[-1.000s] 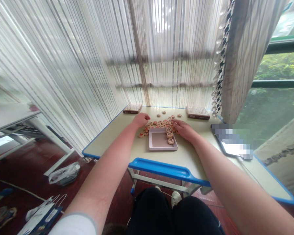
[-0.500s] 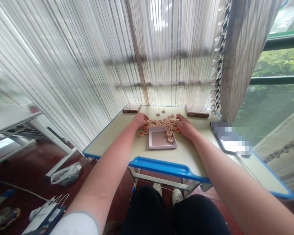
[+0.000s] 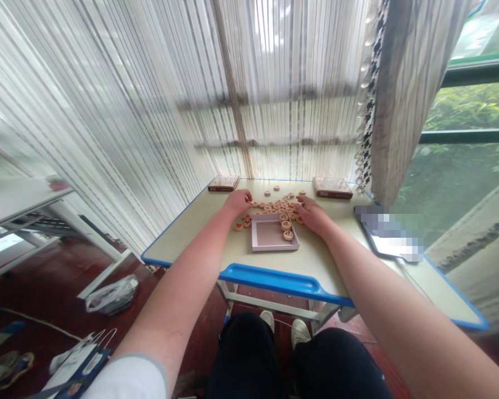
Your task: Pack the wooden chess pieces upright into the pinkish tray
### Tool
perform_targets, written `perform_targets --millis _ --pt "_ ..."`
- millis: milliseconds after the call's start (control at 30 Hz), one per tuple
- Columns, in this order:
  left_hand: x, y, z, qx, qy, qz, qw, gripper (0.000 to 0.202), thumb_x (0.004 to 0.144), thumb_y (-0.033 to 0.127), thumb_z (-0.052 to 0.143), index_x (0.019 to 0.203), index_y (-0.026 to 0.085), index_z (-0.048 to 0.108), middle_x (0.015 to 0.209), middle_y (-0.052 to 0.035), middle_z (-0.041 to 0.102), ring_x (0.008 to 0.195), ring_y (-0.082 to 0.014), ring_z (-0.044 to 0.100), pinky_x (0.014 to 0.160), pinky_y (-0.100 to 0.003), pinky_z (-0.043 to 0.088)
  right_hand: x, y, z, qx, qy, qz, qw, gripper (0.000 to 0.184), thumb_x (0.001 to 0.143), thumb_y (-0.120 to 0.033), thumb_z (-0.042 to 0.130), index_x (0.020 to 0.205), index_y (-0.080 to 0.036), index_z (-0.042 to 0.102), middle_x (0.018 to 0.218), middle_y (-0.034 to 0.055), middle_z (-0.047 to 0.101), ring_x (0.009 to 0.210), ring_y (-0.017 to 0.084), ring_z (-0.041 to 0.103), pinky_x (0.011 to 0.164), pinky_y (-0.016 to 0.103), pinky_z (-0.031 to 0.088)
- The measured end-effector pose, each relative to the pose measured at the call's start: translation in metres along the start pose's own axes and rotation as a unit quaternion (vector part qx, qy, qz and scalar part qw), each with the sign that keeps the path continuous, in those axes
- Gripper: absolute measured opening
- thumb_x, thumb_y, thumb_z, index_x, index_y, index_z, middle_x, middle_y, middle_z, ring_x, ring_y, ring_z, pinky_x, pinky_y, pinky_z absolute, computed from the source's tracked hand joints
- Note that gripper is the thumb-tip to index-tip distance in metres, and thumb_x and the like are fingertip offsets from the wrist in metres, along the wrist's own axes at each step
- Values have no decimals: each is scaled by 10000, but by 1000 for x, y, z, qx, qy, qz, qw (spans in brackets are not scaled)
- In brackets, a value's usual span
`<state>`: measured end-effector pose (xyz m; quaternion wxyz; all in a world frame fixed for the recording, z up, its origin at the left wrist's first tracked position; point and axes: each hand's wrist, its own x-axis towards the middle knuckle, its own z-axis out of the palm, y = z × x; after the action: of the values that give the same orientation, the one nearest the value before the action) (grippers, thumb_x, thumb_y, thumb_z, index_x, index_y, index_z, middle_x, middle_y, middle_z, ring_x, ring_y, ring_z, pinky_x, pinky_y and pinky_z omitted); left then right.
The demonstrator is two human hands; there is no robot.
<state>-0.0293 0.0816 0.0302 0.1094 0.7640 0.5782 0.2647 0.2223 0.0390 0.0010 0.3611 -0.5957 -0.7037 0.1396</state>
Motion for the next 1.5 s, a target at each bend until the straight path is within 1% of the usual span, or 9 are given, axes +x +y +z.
perform_targets --millis 100,233,333,467,733,867,1033,1233,1500 --pt "-1 6 4 -181 -7 10 983 202 689 194 650 870 109 627 815 -87 663 642 -128 605 619 -272 498 -3 -7 -3 -38 29 -44 998 403 854 -309 424 1175 -104 554 1220 164 541 1149 252 471 976 372 349" --pt "-8 21 8 -339 -66 9 938 311 655 200 701 933 89 618 800 -86 667 638 -110 596 608 -263 501 -16 -29 -6 -52 40 -173 983 316 848 -263 437 1117 -187 585 1137 97 586 1035 214 538 886 333 415" --pt "-15 33 8 -367 -98 8 925 359 615 249 740 919 91 631 778 -78 663 617 -102 576 574 -251 479 -26 -44 -7 -73 33 -228 970 297 837 -304 482 1101 -218 589 1061 71 613 966 212 560 802 318 442" --pt "-21 43 6 -364 -141 21 920 368 614 342 737 880 100 659 721 -55 646 605 -97 555 551 -235 442 -31 -51 -8 -103 55 -226 967 308 819 -336 530 1104 -236 593 1060 68 614 946 221 564 742 316 450" --pt "-26 49 4 -405 -151 67 899 391 636 404 714 898 119 652 697 -30 626 586 -83 535 567 -234 431 -29 -50 -11 -77 64 -247 964 261 809 -289 557 1059 -251 621 1063 67 602 946 207 571 752 311 465" --pt "-23 46 7 -368 -137 70 917 425 696 447 651 995 146 629 784 -55 657 649 -108 576 607 -256 466 -25 -45 -12 -35 63 -237 969 247 804 -291 558 1033 -242 636 1025 63 616 888 187 591 760 304 468" --pt "-15 31 12 -104 -39 100 989 395 674 488 633 897 167 686 822 -59 668 750 -160 594 688 -271 476 -17 -31 -21 -40 62 -158 985 224 759 -313 594 942 -209 671 939 63 631 733 157 588 729 298 463" --pt "-16 27 11 -9 -92 192 977 242 651 351 643 832 213 724 914 -29 645 821 -159 597 810 -258 458 -17 -26 -25 -62 32 -123 990 196 740 -272 602 904 -190 672 891 59 626 669 135 556 689 278 444" --pt "-12 25 14 -10 -88 197 976 207 688 248 601 845 202 728 908 -31 651 817 -152 599 802 -245 456 -19 -29 -23 -68 -1 -136 988 275 720 -279 608 980 -204 662 855 47 642 691 146 557 663 266 434"
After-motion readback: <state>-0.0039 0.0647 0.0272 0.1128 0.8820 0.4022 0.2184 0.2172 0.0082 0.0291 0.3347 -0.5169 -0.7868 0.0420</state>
